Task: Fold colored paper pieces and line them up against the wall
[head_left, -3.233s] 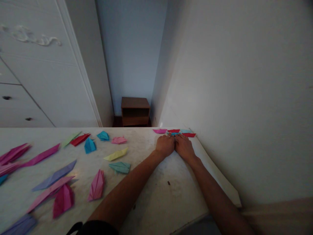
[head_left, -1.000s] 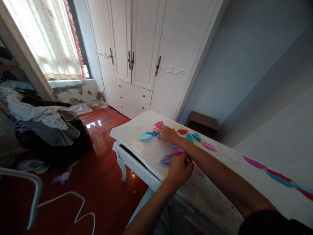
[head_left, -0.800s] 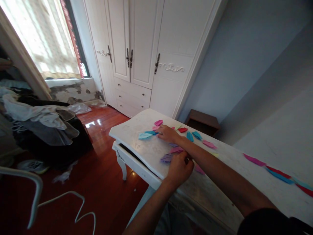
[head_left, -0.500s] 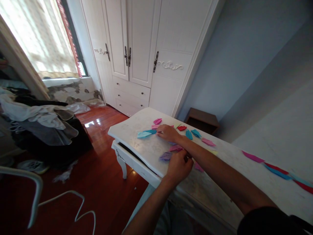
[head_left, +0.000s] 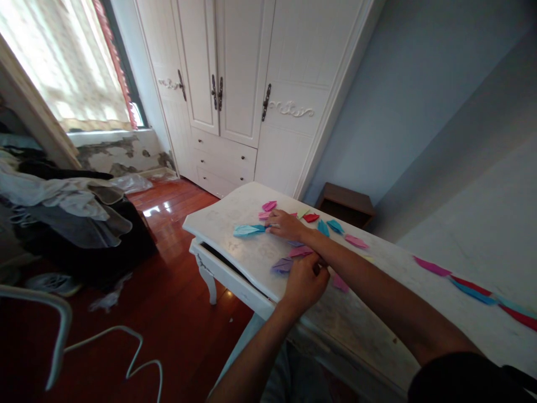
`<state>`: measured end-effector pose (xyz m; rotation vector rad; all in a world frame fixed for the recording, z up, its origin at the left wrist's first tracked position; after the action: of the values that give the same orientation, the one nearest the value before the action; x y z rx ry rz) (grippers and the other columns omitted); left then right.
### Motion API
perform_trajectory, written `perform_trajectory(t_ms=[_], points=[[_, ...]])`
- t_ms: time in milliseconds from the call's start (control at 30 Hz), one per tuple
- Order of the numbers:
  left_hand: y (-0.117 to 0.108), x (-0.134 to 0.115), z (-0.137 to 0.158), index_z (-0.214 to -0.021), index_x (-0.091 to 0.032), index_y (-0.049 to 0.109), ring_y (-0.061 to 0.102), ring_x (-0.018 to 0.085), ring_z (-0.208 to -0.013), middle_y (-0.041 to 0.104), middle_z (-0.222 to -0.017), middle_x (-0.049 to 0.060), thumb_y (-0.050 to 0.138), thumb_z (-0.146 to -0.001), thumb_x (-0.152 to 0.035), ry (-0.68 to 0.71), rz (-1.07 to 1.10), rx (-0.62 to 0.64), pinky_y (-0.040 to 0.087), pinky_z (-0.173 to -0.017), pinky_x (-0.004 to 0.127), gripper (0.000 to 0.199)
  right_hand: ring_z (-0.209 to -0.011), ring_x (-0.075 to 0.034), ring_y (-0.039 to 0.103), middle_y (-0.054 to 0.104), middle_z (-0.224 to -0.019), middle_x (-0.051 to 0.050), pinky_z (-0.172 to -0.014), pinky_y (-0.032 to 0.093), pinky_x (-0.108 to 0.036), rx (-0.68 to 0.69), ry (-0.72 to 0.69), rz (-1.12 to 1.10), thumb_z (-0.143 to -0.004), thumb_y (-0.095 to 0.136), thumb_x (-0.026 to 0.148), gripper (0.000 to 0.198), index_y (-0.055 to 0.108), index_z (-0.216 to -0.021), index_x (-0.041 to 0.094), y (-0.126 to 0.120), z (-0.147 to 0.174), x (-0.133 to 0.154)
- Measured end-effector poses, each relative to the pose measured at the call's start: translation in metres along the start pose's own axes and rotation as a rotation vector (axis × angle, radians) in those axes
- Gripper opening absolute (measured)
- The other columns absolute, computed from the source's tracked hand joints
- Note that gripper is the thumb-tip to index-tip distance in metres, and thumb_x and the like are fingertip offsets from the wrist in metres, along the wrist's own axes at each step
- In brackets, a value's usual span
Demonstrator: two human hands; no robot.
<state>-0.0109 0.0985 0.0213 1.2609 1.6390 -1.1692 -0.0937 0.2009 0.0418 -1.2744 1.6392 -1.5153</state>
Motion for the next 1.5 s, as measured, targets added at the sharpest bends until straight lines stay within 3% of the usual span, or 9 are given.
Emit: perform_trajectory(t_ms=[333,500,667,867,1033,1200,1333,1500], points=[[0.001,0.003,0.001,-0.085,-0.015,0.067,0.054,0.012,-0.058,0.059,-0.062,-0.002,0.052,-0.075,-0.01,-0.044,0.036,0.021,0.038,-0.057,0.023,0.018,-0.081,-0.018,0.056,0.06,-0.085,-0.002,-0.076,0.043,-0.029,-0.004,0.15,-0.189,-0.067,0.078,0.014,0.015,0.067,-0.077,0.015,-0.011,0.03,-0.024],[0.002,0.002,0.001,-0.084,-0.015,0.066,0.054,0.012,-0.057,0.06,-0.063,-0.002,0.053,-0.076,-0.011,-0.028,0.045,0.022,0.037,-0.057,0.023,0.016,-0.073,-0.014,0.056,0.063,-0.079,0.0,-0.07,0.043,-0.025,-0.052,0.156,-0.232,-0.073,0.067,0.009,0.011,0.063,-0.08,0.016,-0.018,0.045,-0.017],[0.0,0.001,0.0,-0.082,-0.014,0.066,0.051,0.011,-0.055,0.058,-0.062,-0.002,0.052,-0.076,-0.011,-0.016,0.079,0.013,0.035,-0.055,0.023,0.015,-0.071,-0.014,0.059,0.066,-0.078,0.0,-0.065,0.044,-0.025,-0.222,0.201,-0.361,-0.074,0.067,0.015,0.009,0.062,-0.081,0.018,-0.034,0.066,-0.019],[-0.001,0.002,-0.001,-0.082,-0.014,0.066,0.05,0.011,-0.055,0.055,-0.061,-0.003,0.051,-0.074,-0.01,-0.021,0.061,0.013,0.033,-0.055,0.023,0.017,-0.08,-0.017,0.067,0.073,-0.091,-0.005,-0.067,0.05,-0.026,-0.378,0.246,-0.469,-0.08,0.068,0.026,0.023,0.067,-0.101,0.018,-0.067,0.115,-0.016],[-0.001,-0.001,0.0,-0.084,-0.014,0.066,0.049,0.011,-0.054,0.052,-0.059,-0.004,0.052,-0.078,-0.016,0.0,0.014,0.021,0.032,-0.054,0.022,0.015,-0.077,-0.016,0.066,0.074,-0.089,-0.006,-0.065,0.051,-0.026,-0.423,0.244,-0.423,-0.084,0.067,0.034,0.019,0.074,-0.095,0.02,-0.092,0.163,-0.004],[-0.002,-0.013,0.003,-0.093,-0.015,0.061,0.047,0.01,-0.05,0.048,-0.055,-0.007,0.06,-0.081,-0.029,-0.005,0.031,-0.042,0.033,-0.051,0.021,0.018,-0.08,-0.018,0.067,0.073,-0.088,-0.005,-0.069,0.053,-0.028,-0.519,0.351,-0.563,-0.081,0.071,0.039,0.022,0.075,-0.093,0.021,-0.105,0.212,-0.011],[0.015,-0.029,0.005,-0.094,-0.017,0.057,0.047,0.008,-0.045,0.052,-0.057,-0.007,0.064,-0.082,-0.039,-0.051,0.211,-0.059,0.034,-0.044,0.019,0.026,-0.077,-0.018,0.067,0.072,-0.087,-0.005,-0.069,0.054,-0.028,-0.538,0.439,-0.698,-0.077,0.075,0.038,0.023,0.075,-0.091,0.02,-0.11,0.248,-0.02],[0.067,-0.054,-0.004,-0.073,-0.017,0.057,0.042,0.005,-0.037,0.056,-0.057,-0.005,0.062,-0.083,-0.043,-0.106,0.388,0.046,0.03,-0.036,0.017,0.029,-0.07,-0.016,0.066,0.072,-0.083,-0.004,-0.064,0.054,-0.028,-0.618,0.54,-0.866,-0.071,0.081,0.036,0.026,0.075,-0.089,0.019,-0.124,0.302,-0.038]])
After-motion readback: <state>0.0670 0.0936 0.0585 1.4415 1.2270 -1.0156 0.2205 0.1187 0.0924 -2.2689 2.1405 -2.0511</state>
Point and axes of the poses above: each hand's wrist, its own z-axis away from the middle knuckle, its own y-axis out of the palm, x = y × z, the point moved 10 cm from there along -z, towards the middle knuckle
